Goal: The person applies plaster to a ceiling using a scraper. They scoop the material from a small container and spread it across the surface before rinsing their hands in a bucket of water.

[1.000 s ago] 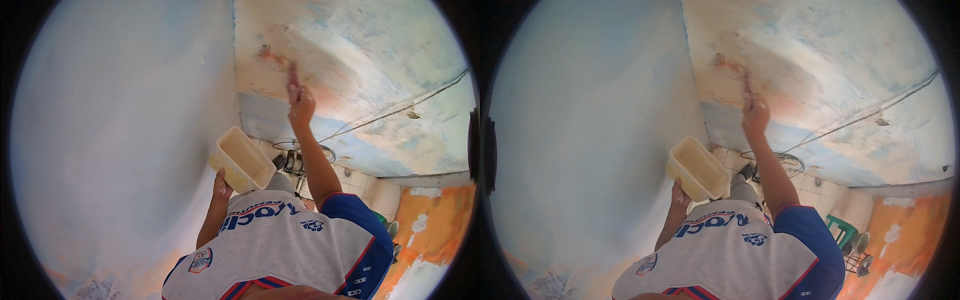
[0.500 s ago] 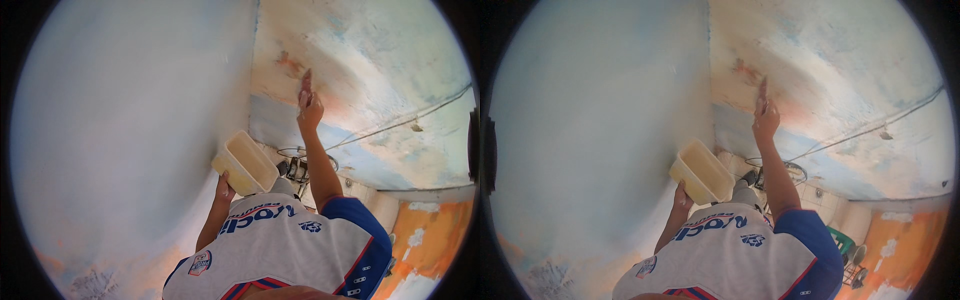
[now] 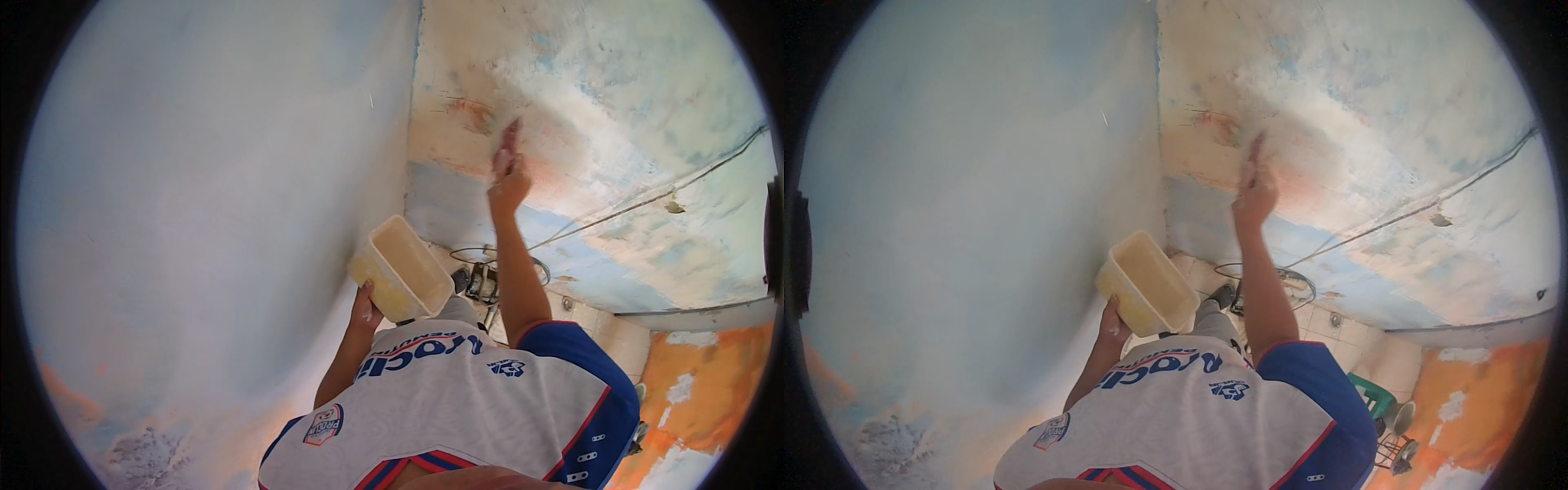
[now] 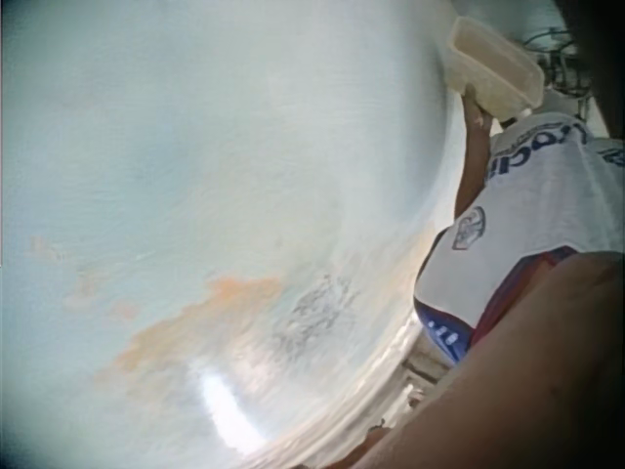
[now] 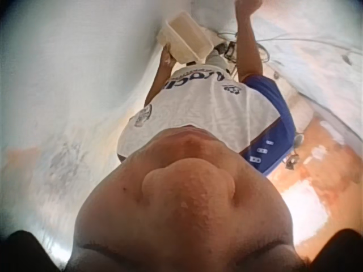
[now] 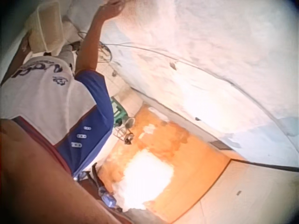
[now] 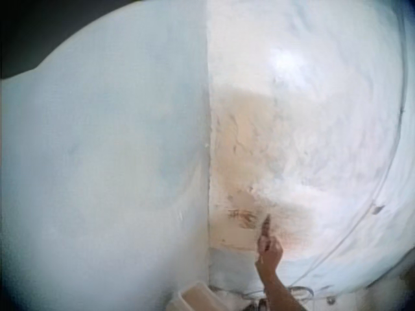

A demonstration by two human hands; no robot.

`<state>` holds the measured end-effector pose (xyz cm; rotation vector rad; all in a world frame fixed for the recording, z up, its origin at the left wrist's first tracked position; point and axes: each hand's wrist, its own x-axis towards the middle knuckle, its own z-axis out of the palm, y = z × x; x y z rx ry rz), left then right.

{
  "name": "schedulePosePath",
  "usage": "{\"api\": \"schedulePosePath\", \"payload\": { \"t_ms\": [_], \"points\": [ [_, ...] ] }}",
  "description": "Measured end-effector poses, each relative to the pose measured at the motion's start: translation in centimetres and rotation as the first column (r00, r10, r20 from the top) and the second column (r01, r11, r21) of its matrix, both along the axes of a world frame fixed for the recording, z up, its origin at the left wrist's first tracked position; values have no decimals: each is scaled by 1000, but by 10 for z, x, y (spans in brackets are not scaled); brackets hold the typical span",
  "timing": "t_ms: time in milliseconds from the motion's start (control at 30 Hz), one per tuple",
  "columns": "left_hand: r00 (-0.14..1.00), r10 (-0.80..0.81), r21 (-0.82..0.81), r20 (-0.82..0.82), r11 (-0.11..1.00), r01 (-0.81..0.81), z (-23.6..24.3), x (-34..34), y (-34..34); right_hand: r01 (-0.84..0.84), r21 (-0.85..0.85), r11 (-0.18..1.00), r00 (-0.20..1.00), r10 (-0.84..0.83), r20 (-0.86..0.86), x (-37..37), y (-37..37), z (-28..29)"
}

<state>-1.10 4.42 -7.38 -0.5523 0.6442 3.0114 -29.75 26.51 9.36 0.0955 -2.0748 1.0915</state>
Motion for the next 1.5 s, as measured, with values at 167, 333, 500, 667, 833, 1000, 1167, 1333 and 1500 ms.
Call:
{"api": "schedulePosePath", "payload": {
  "t_ms": [167,333,500,667,833,1000,1167,1333,1500],
  "points": [
    [1000,-23,-21,-2,1000,23,4,-3,3,-208,207,956,977,191,100,-29,-69,-2],
    [1000,17,-28,3,999,-16,2,3,-2,9,78,997,990,-20,142,-71,-10,-5],
    [998,56,-31,10,998,-56,-5,7,-2,-162,-179,970,958,198,206,9,-48,7],
    [1000,25,-26,13,999,-24,-3,-2,3,-123,157,980,992,126,-5,-64,-77,0],
    [998,68,5,8,998,-68,-2,4,-6,25,-276,961,997,-45,-64,-34,-7,-12],
    [1000,4,-44,11,999,-4,7,-2,-1,-170,123,978,974,186,-129,-27,-66,-38],
    [998,-53,-44,-23,998,52,8,-11,-6,-116,130,985,991,123,-48,-84,-68,0],
    [999,34,-88,21,996,-32,9,-2,-3,105,-211,972,980,-138,-146,-25,10,24],
    [999,17,-119,-38,993,-22,13,-8,-1,-123,1,992,987,122,-103,-15,-42,-2]
  ]
}}
